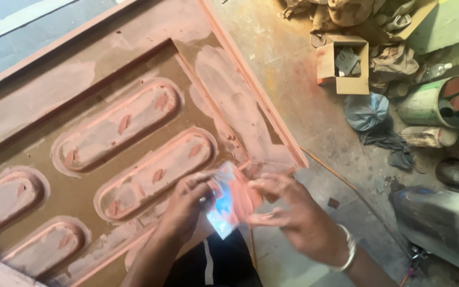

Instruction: The person applies a pinkish putty to a wooden door panel using a small card as a trowel. They spread the material into recessed oval shapes and along the frame edges, occasionally mixing more putty on a separate board.

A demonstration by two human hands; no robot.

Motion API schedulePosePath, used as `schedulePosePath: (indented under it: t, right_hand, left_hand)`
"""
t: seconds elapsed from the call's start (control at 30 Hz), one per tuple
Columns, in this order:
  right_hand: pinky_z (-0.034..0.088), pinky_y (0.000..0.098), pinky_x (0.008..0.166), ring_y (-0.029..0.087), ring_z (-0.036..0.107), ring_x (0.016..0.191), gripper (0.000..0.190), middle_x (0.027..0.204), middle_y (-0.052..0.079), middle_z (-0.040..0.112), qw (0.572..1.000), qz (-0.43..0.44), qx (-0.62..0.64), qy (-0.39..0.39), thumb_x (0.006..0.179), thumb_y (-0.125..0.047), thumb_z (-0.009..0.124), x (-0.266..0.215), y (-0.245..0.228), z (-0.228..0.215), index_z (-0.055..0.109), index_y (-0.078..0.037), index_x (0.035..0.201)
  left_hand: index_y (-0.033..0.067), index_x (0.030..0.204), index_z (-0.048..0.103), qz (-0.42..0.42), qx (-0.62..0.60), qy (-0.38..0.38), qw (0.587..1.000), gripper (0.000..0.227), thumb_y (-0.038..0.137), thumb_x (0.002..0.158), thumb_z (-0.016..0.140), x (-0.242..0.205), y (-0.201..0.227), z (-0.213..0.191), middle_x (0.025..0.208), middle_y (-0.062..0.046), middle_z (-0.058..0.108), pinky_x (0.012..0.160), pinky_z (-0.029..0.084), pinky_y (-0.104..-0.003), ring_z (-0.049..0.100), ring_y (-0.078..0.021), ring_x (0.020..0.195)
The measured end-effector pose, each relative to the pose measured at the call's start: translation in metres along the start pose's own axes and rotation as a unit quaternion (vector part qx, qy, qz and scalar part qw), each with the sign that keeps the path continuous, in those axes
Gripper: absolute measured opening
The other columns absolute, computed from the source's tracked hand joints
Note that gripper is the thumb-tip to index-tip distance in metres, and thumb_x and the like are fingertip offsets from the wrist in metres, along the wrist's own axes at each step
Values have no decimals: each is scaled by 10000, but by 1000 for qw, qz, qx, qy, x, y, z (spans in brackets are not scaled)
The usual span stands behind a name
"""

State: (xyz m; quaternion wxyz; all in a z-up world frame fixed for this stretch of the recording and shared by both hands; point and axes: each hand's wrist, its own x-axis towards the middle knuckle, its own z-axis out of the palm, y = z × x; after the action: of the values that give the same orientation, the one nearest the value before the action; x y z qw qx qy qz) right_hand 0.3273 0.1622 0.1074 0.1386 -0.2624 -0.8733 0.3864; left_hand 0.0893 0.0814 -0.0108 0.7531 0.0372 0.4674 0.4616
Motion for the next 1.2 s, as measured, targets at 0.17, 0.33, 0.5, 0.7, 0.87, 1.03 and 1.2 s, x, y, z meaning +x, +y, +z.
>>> schedulePosePath:
  t: [0.17, 0.33, 0.5, 0.7, 0.87, 1.03, 1.2]
  right_hand:
    - [495, 445, 1063, 365, 648, 1273, 375, 1357, 146, 657, 976, 151, 58, 143, 950, 82, 546, 71, 57, 24, 685, -35, 1277]
    - [466, 485, 1046, 363, 612, 1188, 407, 1259, 170, 657, 947, 159, -261, 98, 883, -38, 637, 146, 98, 68, 695, -56, 1285]
    - [409, 525, 1032, 396, 560, 1192, 487, 1325, 238, 610, 912, 147, -378, 54, 793, -123, 650, 160, 90, 74, 684, -153, 1278]
    - [407, 510, 1067, 342, 574, 1209, 586, 1351, 155, 613, 944, 172, -276, 61, 839, 18, 594, 160, 95, 58, 642, -128, 1404]
    - [431, 466, 1008, 328, 598, 1168, 421, 1275, 145, 642, 959, 150, -210, 118, 827, -3, 618, 162, 96, 55, 742, -189, 1184]
    - [428, 478, 997, 340, 606, 1154, 370, 1232, 125, 651, 931, 174, -293, 128, 884, 14, 613, 167, 113, 38, 734, -92, 1217]
    - [415, 497, 1028, 387, 564, 1184, 390, 1258, 232, 595, 905, 197, -367, 83, 926, -8, 591, 174, 128, 42, 714, -110, 1281]
  left_hand:
    - [-66, 1141, 657, 54, -37, 82, 994, 286, 38, 897, 549, 14, 33, -43, 868, -44, 672, 647, 469, -245, 570, -100, 714]
    - [-65, 1204, 683, 35, -77, 80, 993, 406, 15, 840, 522, 16, 62, -71, 929, -55, 717, 737, 514, -251, 625, -113, 781]
    - [-67, 1240, 664, -6, -93, 89, 992, 467, 8, 811, 495, 24, 83, -86, 991, -114, 753, 792, 541, -286, 669, -159, 828]
    - [-101, 1271, 649, -2, -105, 48, 993, 463, 2, 847, 495, 42, 90, -81, 1043, -114, 745, 851, 541, -289, 670, -138, 905]
    - [-73, 1266, 662, -11, -114, 47, 992, 444, 0, 864, 488, 54, 98, -78, 1045, -99, 746, 868, 531, -299, 666, -132, 899]
    - [-79, 1235, 674, 5, -113, 41, 993, 431, -2, 856, 484, 58, 100, -83, 1047, -99, 756, 859, 531, -291, 674, -124, 901]
    - [-117, 1260, 673, 16, -97, 43, 994, 397, 1, 917, 511, 64, 95, -89, 1034, -98, 732, 781, 491, -291, 627, -126, 865]
